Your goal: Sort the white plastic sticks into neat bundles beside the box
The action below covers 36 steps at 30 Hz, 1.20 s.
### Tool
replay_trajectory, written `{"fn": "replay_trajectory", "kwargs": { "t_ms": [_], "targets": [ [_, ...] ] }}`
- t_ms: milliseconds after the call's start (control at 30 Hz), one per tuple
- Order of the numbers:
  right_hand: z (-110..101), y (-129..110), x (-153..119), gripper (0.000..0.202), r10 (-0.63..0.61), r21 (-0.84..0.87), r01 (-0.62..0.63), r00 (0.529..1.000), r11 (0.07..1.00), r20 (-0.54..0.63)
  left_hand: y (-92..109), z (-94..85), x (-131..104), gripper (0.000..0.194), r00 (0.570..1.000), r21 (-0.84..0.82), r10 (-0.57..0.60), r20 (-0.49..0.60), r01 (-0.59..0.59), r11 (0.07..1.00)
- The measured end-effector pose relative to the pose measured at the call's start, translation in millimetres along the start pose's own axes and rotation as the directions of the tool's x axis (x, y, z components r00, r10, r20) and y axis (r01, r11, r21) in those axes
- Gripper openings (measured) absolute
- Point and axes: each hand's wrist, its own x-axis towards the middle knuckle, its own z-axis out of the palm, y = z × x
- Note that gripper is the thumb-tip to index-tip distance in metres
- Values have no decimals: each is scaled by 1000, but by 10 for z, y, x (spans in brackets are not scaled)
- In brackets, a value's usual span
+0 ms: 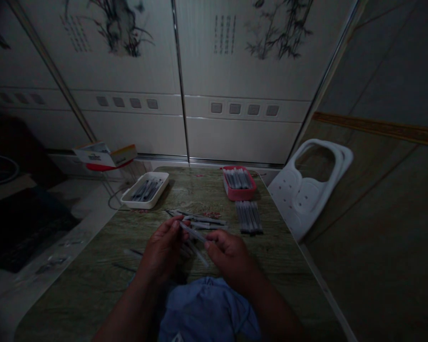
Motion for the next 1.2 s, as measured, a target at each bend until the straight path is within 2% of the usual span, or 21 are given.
{"fn": "replay_trajectory", "kwargs": {
  "t_ms": [233, 433, 633, 933, 1200],
  "targets": [
    [56, 103, 10, 22, -113, -142, 104, 992, 984, -54, -20, 3, 8, 37, 997, 45, 41, -65, -38, 998],
    [80, 55, -23, 21, -149, -208, 134, 987, 969, -61, -43, 0, 13, 36, 996, 52, 59, -71, -55, 997],
    [81, 48, -46, 19, -269, -415, 227, 962, 881, -45, -84, -15, 11, 33, 996, 29, 60, -71, -58, 998],
    [76, 81, -53, 19, -416, -522, 347, 909, 779, -16, -88, -18, 10, 32, 997, 37, 55, -58, -53, 998],
    [131, 48, -84, 16, -419, -581, 340, 908, 740, -2, -105, 37, -29, 36, 996, 41, 52, -70, -49, 998]
  ]
}}
